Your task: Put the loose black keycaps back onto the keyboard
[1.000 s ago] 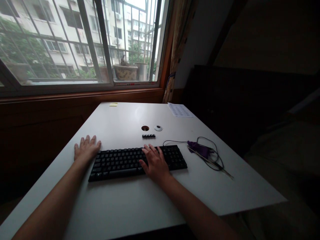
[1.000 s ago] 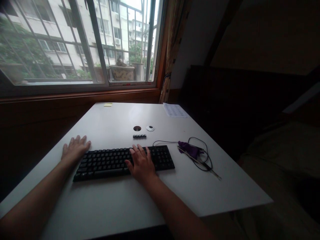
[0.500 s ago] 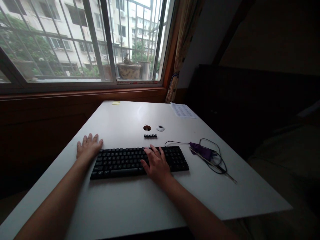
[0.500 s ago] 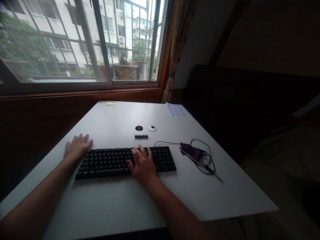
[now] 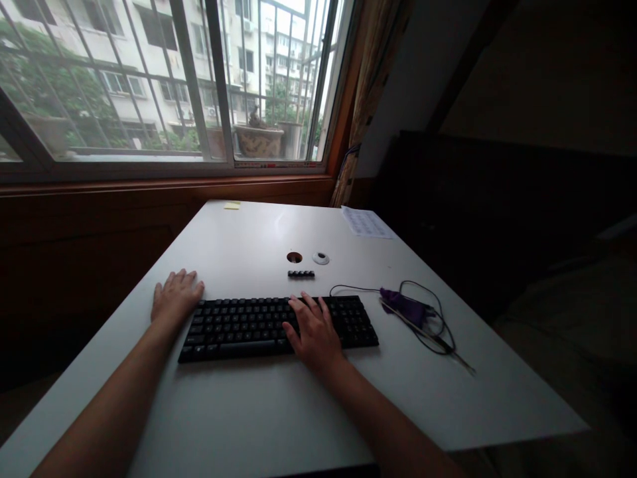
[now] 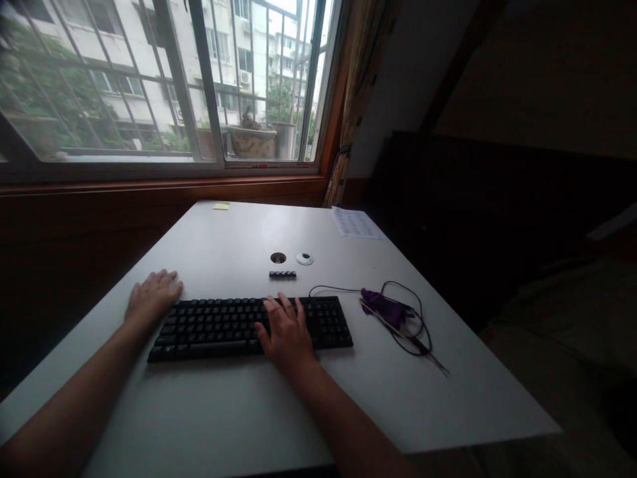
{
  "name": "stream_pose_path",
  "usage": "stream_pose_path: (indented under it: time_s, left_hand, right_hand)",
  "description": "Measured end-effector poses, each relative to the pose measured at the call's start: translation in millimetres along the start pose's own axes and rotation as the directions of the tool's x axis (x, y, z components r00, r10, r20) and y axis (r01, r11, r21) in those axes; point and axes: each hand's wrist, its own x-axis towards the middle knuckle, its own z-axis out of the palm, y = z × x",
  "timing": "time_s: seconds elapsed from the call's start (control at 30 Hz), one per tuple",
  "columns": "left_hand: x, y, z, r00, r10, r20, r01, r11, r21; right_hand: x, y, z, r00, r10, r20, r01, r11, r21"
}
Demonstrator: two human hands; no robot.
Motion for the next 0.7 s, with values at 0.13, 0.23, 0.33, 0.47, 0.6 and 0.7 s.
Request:
stream_pose_path:
  time_s: [0.13,0.23,0.33,0.47,0.6,0.7]
  left_hand:
    - [-0.5,-2.8,-6.0,0.987,0.139,-0.084,-0.147,0.984,-0.101]
    - [-4.0,-2.2,-18.3,0.984,0.172,-0.053,-0.180,0.913,-0.367]
    - [-10.2,1.2,-33.2,0.978,0.206,0.027,-0.152,0.800,-0.580]
    - [-15.0,7.2,-47.1,0.930,0.338,0.146,-0.152,0.714,-0.683]
    - [-15.0,12.6,-53.8,0.852,0.461,0.250,-0.158,0.681,-0.716]
    - [-14.8,14.2,-54.0,0.821,0.498,0.279,-0.185,0.694,-0.696]
  right_hand:
    - [-0.3,1.3,1.5,1.000,-0.009,-0.008,0.009,1.000,0.011]
    - [0.0,1.4,1.6,1.000,-0.014,-0.017,0.015,1.000,0.011]
    - [0.3,1.2,1.2,1.000,-0.018,-0.021,0.018,1.000,0.010]
    - [0.1,1.4,0.9,1.000,-0.007,-0.012,0.008,1.000,0.018]
    - [0.0,1.6,0.4,1.000,-0.003,0.001,0.003,1.000,0.025]
    - [0.7,1.7,0.5,1.000,0.000,-0.002,0.000,1.000,0.021]
